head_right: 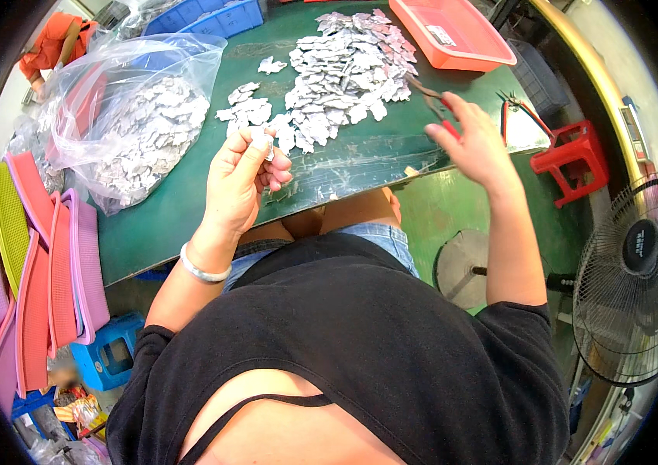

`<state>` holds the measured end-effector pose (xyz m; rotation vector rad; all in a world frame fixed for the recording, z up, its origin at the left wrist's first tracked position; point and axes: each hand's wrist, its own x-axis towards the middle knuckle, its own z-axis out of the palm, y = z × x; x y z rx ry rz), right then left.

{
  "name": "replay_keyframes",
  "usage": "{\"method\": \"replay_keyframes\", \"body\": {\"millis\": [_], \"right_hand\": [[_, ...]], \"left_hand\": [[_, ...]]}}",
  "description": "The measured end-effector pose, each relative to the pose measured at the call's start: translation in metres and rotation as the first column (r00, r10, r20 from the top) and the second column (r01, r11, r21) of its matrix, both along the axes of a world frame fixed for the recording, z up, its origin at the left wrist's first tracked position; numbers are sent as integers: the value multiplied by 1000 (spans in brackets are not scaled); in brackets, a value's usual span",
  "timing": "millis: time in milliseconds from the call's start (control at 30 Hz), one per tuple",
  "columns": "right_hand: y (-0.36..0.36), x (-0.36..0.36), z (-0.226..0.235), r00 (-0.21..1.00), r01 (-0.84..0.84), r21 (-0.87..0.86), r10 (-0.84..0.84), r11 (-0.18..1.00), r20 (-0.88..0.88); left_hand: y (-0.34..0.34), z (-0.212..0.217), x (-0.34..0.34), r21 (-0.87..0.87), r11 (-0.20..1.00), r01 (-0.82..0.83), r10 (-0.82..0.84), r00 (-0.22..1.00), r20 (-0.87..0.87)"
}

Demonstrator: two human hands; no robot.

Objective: The person sits at a green worktable and repeatedly picks up small silver metal pieces, trims their edges with red-handled pliers, and places the trimmed pieces into a clear plastic bag. The person handles the pieces one at a time, occasionally adjusting the pile on the table.

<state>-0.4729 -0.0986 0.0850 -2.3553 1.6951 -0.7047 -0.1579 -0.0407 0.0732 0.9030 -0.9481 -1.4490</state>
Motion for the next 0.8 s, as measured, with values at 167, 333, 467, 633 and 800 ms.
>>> {"method": "replay_keyframes", "body": {"millis": [167,333,467,633,800], "right_hand": [[-18,-53,-12,927,106,-116,-140,988,-348],[-28,-73,-23,894,183,-62,-193,981,-404],[-27,-60,-25,914,67,-196,-139,978,-381],[-27,9,-18,990,-119,-248,96,961,-105],[-21,82,-22,941,-291,-209,319,933,116]], "left_hand": [[-2,-2,1,10,1000,-24,24,999,35],[-5,-4,2,27,999,-35,34,998,55],[-7,-9,6,45,998,-54,49,992,113],[-8,-14,11,102,991,-80,67,990,126],[-6,-10,16,192,977,-97,84,994,73]]}}
